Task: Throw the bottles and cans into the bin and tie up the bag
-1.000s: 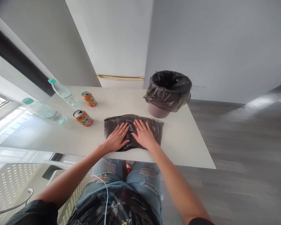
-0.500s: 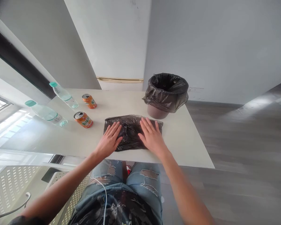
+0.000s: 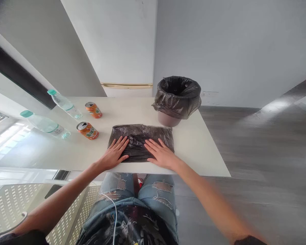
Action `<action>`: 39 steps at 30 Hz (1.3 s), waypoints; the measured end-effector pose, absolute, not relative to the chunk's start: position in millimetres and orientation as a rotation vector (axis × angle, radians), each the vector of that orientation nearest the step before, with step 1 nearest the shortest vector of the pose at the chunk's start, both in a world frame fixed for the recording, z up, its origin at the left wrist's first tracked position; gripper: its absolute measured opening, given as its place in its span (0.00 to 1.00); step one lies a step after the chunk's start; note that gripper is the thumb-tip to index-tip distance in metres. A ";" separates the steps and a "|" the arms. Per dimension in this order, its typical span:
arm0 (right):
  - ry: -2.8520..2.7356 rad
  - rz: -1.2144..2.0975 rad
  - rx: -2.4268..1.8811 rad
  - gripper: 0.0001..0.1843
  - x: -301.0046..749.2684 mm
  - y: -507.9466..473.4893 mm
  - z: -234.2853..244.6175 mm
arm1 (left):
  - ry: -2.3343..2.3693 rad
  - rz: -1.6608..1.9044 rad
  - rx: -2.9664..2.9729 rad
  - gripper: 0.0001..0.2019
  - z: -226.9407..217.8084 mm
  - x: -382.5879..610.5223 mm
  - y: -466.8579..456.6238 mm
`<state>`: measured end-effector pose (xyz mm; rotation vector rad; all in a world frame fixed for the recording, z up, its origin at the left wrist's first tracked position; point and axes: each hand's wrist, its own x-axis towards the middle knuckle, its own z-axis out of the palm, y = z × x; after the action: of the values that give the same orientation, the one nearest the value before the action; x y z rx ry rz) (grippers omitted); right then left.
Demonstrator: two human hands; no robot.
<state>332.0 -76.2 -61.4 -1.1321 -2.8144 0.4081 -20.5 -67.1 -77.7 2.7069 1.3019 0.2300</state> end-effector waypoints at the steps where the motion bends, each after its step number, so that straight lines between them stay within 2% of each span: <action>1: -2.787 0.386 -1.154 0.42 332.9 -77.2 -58.1 | 1.337 0.255 2.705 0.41 -75.4 -18.0 -69.2; 5: -2.712 0.302 -1.223 0.41 342.4 -77.0 -52.6 | 1.378 0.337 2.709 0.39 -69.6 -5.8 -73.8; 13: -2.767 0.391 -1.214 0.39 362.9 -61.0 -73.7 | 1.115 0.134 2.708 0.39 -75.2 -35.2 -48.2; 17: -2.637 0.315 -1.215 0.39 362.8 -72.5 -68.0 | 1.200 0.337 2.739 0.39 -56.4 -33.2 -59.6; 20: -2.234 0.170 -1.410 0.31 363.2 -96.6 -65.2 | 1.432 0.685 2.668 0.26 -42.3 -1.5 -96.4; 22: -1.991 0.121 -1.552 0.26 361.7 -115.5 -68.5 | 1.475 0.718 2.597 0.19 -41.1 32.1 -124.9; 23: -1.933 0.108 -1.614 0.24 359.6 -124.7 -71.5 | 1.460 0.658 2.596 0.22 -43.6 50.2 -137.1; 26: -1.941 0.050 -1.752 0.23 346.9 -150.4 -78.9 | 1.405 0.488 2.610 0.38 -59.7 94.3 -157.1; 28: -1.976 0.006 -1.788 0.23 335.1 -169.1 -77.2 | 1.379 0.400 2.615 0.41 -70.7 103.3 -157.1; 30: -2.034 0.029 -1.781 0.22 325.1 -191.3 -68.0 | 1.322 0.341 2.630 0.37 -76.7 90.6 -151.5; 35: -2.265 0.201 -1.545 0.19 333.6 -240.4 -36.8 | 0.989 0.320 2.765 0.14 -68.9 4.1 -145.4; 37: -2.373 0.139 -1.413 0.23 351.6 -242.7 -35.5 | 0.974 0.376 2.792 0.11 -64.2 -21.9 -153.3; 39: -2.458 0.009 -1.323 0.29 371.2 -231.8 -43.0 | 1.087 0.473 2.798 0.15 -64.3 -30.7 -166.0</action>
<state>371.2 -231.8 -43.0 -1.3232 -2.4577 0.0087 -30.7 -166.0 -64.3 2.7978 1.0874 0.4726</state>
